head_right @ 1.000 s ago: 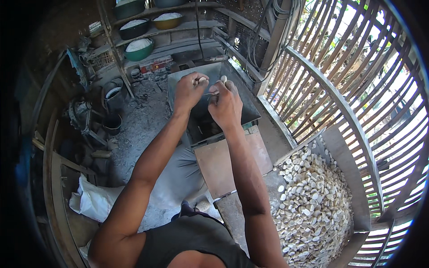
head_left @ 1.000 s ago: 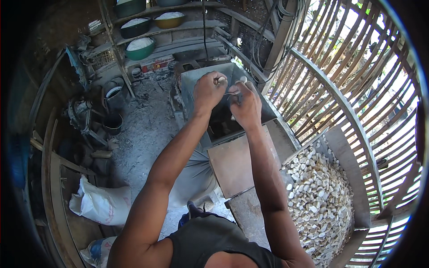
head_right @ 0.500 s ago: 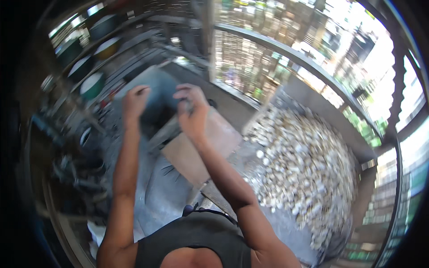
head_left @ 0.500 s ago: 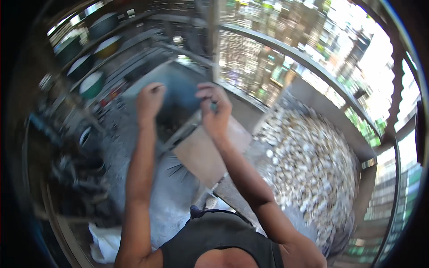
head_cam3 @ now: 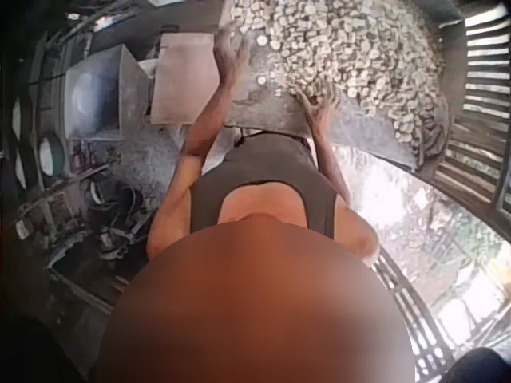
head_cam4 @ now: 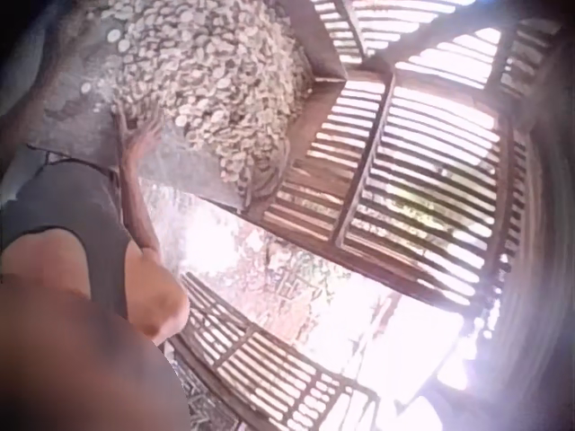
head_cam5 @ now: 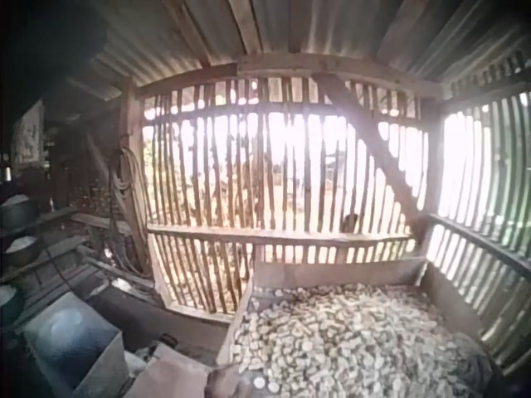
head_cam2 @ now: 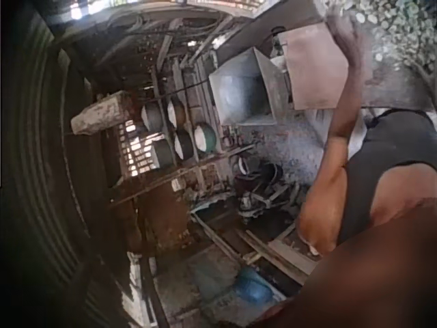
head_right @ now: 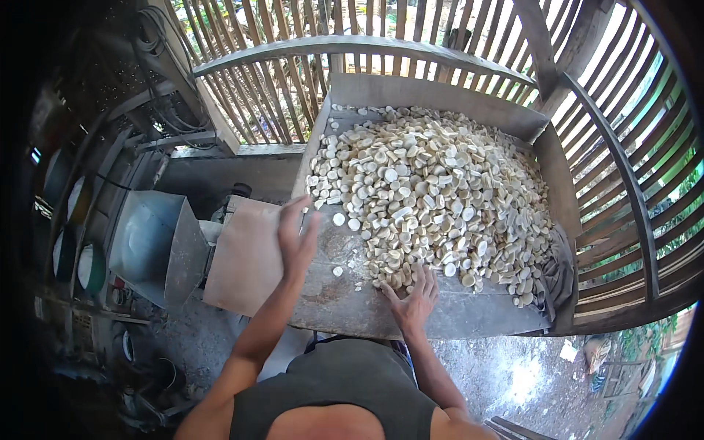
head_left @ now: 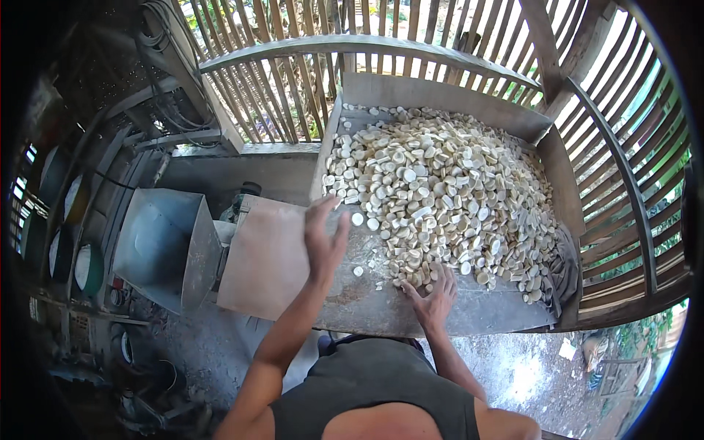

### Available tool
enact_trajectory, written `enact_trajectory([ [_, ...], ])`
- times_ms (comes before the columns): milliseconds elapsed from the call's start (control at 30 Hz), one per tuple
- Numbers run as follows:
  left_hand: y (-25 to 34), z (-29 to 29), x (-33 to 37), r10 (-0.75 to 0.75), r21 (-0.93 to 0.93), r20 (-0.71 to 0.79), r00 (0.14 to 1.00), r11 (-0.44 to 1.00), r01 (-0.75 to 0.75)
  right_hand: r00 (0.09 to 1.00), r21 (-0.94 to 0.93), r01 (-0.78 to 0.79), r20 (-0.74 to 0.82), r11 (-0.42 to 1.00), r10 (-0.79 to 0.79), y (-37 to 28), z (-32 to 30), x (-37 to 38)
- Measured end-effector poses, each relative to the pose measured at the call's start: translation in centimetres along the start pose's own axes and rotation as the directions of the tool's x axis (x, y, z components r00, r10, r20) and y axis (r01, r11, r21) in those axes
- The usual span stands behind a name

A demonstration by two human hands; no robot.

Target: The person puts slices of white tuber into a milling machine hopper by hand and adjusts the machine's levers.

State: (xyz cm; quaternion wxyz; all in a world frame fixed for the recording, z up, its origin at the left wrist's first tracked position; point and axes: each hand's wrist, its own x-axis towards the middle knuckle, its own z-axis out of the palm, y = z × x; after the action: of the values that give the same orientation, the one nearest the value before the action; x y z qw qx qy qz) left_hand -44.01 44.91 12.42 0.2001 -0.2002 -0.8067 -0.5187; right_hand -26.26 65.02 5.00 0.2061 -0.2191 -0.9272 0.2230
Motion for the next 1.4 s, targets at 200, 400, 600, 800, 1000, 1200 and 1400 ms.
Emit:
enact_trajectory([
  [200,-12.7,10.3,2.1,-0.157,0.596,-0.044,0.987,0.788,0.152,0.979,-0.119,-0.182,0.074,0.976,0.191,-0.8,0.9,0.7],
  [400,-8.0,13.9,2.8,-0.28,0.369,0.144,0.949,0.905,0.211,0.976,-0.031,-0.207,0.054,0.978,0.209,-1.1,2.7,5.1],
  [600,-5.7,14.3,1.3,-0.194,0.071,0.143,0.971,0.98,0.185,0.977,0.17,-0.183,-0.076,0.968,0.199,-1.7,5.9,10.0],
  [800,-6.4,15.1,1.1,-0.392,-0.542,0.211,0.896,0.715,0.441,0.993,0.552,-0.06,-0.049,0.832,0.105,-4.6,8.3,13.6],
  [1000,-3.2,14.0,1.9,-0.553,-0.603,0.288,0.782,0.529,0.597,0.996,0.771,-0.04,-0.019,0.635,0.086,-4.8,8.6,14.2],
  [1200,-0.8,14.4,1.8,-0.488,-0.663,0.199,0.85,0.572,0.483,0.999,0.929,-0.016,0.004,0.369,0.032,-4.4,7.4,14.2],
  [1400,2.4,13.7,1.7,-0.457,-0.685,0.206,0.865,0.564,0.461,0.999,0.915,0.035,-0.046,0.402,0.016,-5.1,3.4,13.5],
])
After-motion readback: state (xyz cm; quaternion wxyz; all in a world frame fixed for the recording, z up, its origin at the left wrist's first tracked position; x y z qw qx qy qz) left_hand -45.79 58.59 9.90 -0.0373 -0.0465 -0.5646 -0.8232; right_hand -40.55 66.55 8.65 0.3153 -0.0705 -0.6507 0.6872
